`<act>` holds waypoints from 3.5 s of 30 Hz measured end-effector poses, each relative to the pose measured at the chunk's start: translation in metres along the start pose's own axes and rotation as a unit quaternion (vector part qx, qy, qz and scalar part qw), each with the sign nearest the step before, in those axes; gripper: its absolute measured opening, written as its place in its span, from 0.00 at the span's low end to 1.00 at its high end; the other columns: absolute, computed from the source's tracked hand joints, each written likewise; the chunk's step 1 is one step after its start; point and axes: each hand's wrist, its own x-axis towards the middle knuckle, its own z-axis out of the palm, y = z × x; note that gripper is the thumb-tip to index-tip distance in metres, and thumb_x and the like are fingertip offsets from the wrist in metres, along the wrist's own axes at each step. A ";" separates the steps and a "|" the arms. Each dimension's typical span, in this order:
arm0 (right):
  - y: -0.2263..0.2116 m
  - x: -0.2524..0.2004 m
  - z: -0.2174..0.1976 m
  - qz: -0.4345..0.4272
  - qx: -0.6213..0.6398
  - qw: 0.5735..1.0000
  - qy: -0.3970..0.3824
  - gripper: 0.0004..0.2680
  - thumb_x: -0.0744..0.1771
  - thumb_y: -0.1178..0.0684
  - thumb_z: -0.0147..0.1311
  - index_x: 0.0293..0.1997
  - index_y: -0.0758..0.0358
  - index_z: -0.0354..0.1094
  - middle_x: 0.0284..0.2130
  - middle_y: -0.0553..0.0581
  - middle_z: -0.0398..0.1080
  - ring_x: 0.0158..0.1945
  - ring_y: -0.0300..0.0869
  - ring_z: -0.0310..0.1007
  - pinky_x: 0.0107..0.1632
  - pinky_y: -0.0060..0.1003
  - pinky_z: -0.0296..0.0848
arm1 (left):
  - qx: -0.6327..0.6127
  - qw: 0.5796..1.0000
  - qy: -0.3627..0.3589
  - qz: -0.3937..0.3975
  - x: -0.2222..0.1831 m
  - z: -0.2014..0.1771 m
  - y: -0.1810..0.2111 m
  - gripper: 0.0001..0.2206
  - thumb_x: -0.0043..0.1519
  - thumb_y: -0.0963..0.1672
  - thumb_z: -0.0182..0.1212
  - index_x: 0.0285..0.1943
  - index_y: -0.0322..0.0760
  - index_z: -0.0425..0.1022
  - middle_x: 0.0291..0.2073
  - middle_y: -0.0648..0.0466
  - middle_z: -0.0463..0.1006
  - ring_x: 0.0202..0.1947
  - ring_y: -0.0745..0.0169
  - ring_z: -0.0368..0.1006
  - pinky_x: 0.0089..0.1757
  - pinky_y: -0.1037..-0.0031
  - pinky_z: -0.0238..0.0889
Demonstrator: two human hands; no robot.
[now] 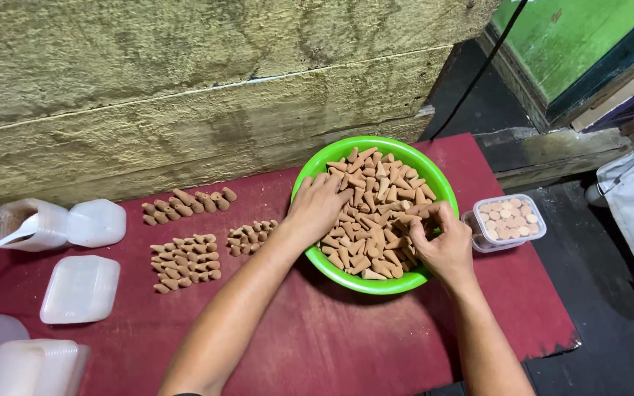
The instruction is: Arranging small incense cones from a bowl into organized grid patterns on a work surface.
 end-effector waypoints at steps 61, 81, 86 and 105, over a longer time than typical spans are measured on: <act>-0.104 -0.004 0.098 0.030 0.269 0.935 -0.228 0.09 0.67 0.65 0.54 0.52 0.71 0.71 0.38 0.63 0.74 0.42 0.42 0.73 0.43 0.37 0.77 | -0.392 0.879 0.071 -0.261 -0.195 -0.143 -0.029 0.15 0.61 0.42 0.61 0.57 0.45 0.74 0.46 0.42 0.84 0.48 0.42 0.80 0.42 0.63 0.78; -0.128 -0.069 0.220 -0.100 -0.017 0.953 -0.285 0.06 0.65 0.54 0.62 0.44 0.55 0.74 0.37 0.58 0.76 0.44 0.56 0.79 0.45 0.48 0.78 | -0.099 0.950 0.049 -0.293 -0.231 -0.043 -0.056 0.05 0.58 0.45 0.66 0.39 0.47 0.74 0.33 0.55 0.76 0.43 0.53 0.73 0.45 0.63 0.62; -0.106 -0.069 0.236 -0.167 -0.054 0.950 -0.260 0.05 0.65 0.53 0.63 0.40 0.54 0.72 0.36 0.58 0.74 0.44 0.57 0.77 0.46 0.50 0.77 | -0.067 0.951 0.034 -0.299 -0.227 -0.016 -0.063 0.05 0.58 0.47 0.66 0.36 0.51 0.73 0.32 0.59 0.76 0.45 0.57 0.71 0.45 0.64 0.60; -0.091 -0.068 0.244 -0.273 -0.140 0.935 -0.177 0.05 0.64 0.45 0.63 0.39 0.44 0.73 0.32 0.51 0.62 0.39 0.50 0.67 0.39 0.44 0.69 | -0.049 0.959 0.009 -0.280 -0.225 -0.014 -0.064 0.09 0.56 0.47 0.70 0.39 0.46 0.75 0.38 0.57 0.73 0.51 0.55 0.65 0.48 0.60 0.57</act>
